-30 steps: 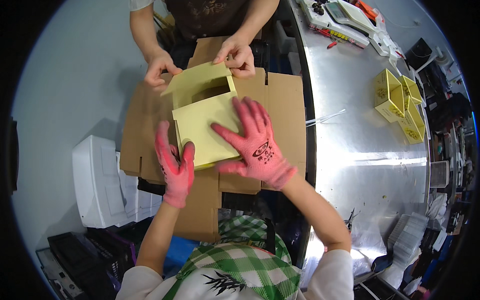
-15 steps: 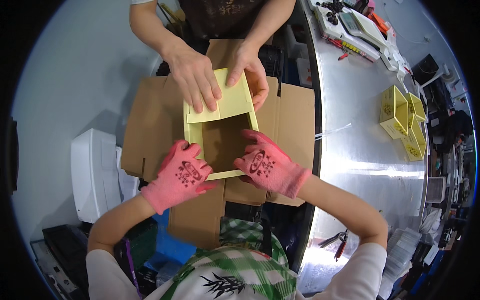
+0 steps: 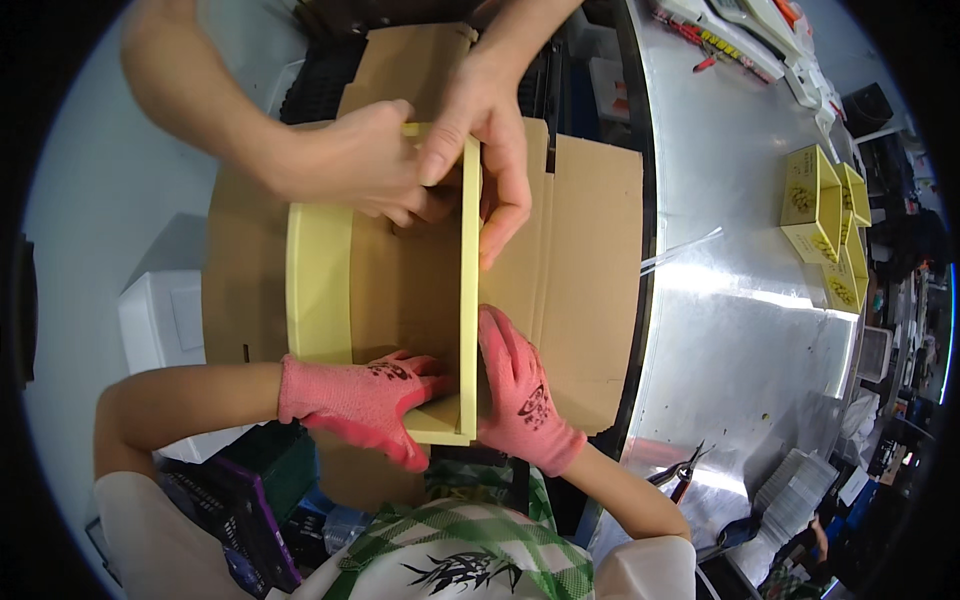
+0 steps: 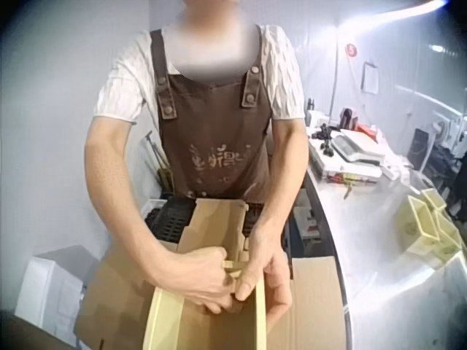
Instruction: The person folds flat cardboard sheets into rectangular boxes with the help of a coworker. They repeatedly fold the sides, tuck flaps, and pass completed boxes to the coworker while retrieving new sheets from a stack.
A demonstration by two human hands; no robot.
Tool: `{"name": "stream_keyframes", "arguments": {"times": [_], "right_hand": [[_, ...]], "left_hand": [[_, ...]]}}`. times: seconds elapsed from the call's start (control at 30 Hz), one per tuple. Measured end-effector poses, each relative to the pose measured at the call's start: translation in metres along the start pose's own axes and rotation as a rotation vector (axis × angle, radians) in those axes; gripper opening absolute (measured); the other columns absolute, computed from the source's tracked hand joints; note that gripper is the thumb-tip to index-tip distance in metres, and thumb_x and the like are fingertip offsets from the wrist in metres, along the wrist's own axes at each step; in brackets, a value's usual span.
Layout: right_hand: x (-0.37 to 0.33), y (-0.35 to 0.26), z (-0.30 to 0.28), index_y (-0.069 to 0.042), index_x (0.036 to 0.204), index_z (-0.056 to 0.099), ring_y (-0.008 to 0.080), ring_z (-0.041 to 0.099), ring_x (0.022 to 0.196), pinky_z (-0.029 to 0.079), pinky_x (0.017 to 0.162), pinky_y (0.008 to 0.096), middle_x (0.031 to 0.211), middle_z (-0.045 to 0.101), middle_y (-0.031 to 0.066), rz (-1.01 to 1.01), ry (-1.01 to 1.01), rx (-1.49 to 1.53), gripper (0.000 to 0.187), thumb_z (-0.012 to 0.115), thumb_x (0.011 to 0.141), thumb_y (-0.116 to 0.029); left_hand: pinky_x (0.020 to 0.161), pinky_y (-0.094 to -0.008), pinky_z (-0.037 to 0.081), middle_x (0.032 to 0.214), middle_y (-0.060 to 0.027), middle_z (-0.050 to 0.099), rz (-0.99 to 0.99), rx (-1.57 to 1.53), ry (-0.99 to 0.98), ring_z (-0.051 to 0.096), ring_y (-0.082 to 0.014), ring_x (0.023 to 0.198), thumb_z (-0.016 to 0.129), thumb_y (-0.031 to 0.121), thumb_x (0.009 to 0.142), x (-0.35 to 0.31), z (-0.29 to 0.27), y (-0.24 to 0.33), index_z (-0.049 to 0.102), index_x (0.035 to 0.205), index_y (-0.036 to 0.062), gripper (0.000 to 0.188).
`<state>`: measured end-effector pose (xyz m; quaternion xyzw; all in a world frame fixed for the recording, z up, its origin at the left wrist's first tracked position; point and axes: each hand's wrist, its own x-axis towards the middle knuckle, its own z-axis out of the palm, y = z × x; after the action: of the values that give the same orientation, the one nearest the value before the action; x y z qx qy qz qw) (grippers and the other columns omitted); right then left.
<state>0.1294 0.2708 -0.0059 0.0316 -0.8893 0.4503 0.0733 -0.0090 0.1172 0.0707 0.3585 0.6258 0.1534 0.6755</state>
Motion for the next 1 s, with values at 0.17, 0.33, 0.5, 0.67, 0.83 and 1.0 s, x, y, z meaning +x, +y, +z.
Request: {"name": "stream_keyframes", "arguments": {"times": [0.17,0.33,0.5,0.67,0.83,1.0], "right_hand": [[0.009,0.003,0.003,0.002,0.142,0.025,0.0473,0.041,0.117,0.038,0.099,0.0499,0.135,0.035,0.0288,0.064,-0.053,-0.024,0.101,0.081,0.061,-0.02],[0.011,0.005,0.002,0.002,0.143,0.024,0.0467,0.041,0.116,0.038,0.099,0.0504,0.133,0.034,0.0279,0.067,-0.051,0.077,0.099,0.079,0.062,-0.016],[0.016,-0.008,0.001,-0.002,0.144,0.024,0.0445,0.044,0.117,0.04,0.099,0.0464,0.133,0.036,0.0261,0.172,-0.035,0.058,0.082,0.065,0.074,-0.009],[0.017,-0.003,-0.009,0.001,0.143,0.028,0.0394,0.043,0.122,0.038,0.102,0.0459,0.136,0.038,0.0226,0.108,-0.006,0.132,0.07,0.058,0.081,-0.007],[0.006,0.038,-0.032,-0.003,0.149,0.018,0.0248,0.026,0.14,0.015,0.117,0.0366,0.15,0.028,0.0123,0.207,0.807,0.981,0.059,0.039,0.099,-0.025],[0.037,0.006,0.032,0.002,0.149,0.009,0.0278,0.013,0.144,0.009,0.117,0.0387,0.154,0.015,0.0181,0.238,0.306,0.515,0.062,0.036,0.101,-0.026]], "left_hand": [[0.111,-0.0478,0.022,0.139,-0.0234,0.034,0.12,0.142,-0.074,0.03,-0.0417,0.13,0.073,0.043,0.066,0.015,-0.004,-0.011,0.035,0.143,0.0053,0.093],[0.112,-0.0479,0.021,0.142,-0.0226,0.03,0.068,0.112,-0.196,0.026,-0.0392,0.133,0.072,0.042,0.062,0.019,-0.014,-0.006,0.041,0.139,0.0067,0.09],[0.112,-0.0429,0.024,0.137,-0.0243,0.035,0.214,0.118,-0.18,0.03,-0.0387,0.131,0.074,0.034,0.058,0.028,-0.015,-0.01,0.044,0.135,0.0047,0.088],[0.092,-0.0399,0.046,0.125,-0.0222,0.048,0.282,0.016,-0.038,0.052,-0.0338,0.113,0.072,0.027,0.06,0.026,-0.021,-0.001,0.053,0.125,0.0012,0.073],[0.08,-0.0347,0.051,0.089,-0.0123,0.065,0.018,0.163,-0.049,0.065,-0.0241,0.081,0.069,0.029,0.072,0.013,-0.022,0.012,0.06,0.11,0.004,0.047],[0.06,-0.0318,0.052,0.057,-0.0021,0.062,0.158,0.336,-0.016,0.062,-0.0178,0.052,0.068,0.026,0.072,0.003,-0.011,0.011,0.063,0.098,0.0069,0.032]]}}
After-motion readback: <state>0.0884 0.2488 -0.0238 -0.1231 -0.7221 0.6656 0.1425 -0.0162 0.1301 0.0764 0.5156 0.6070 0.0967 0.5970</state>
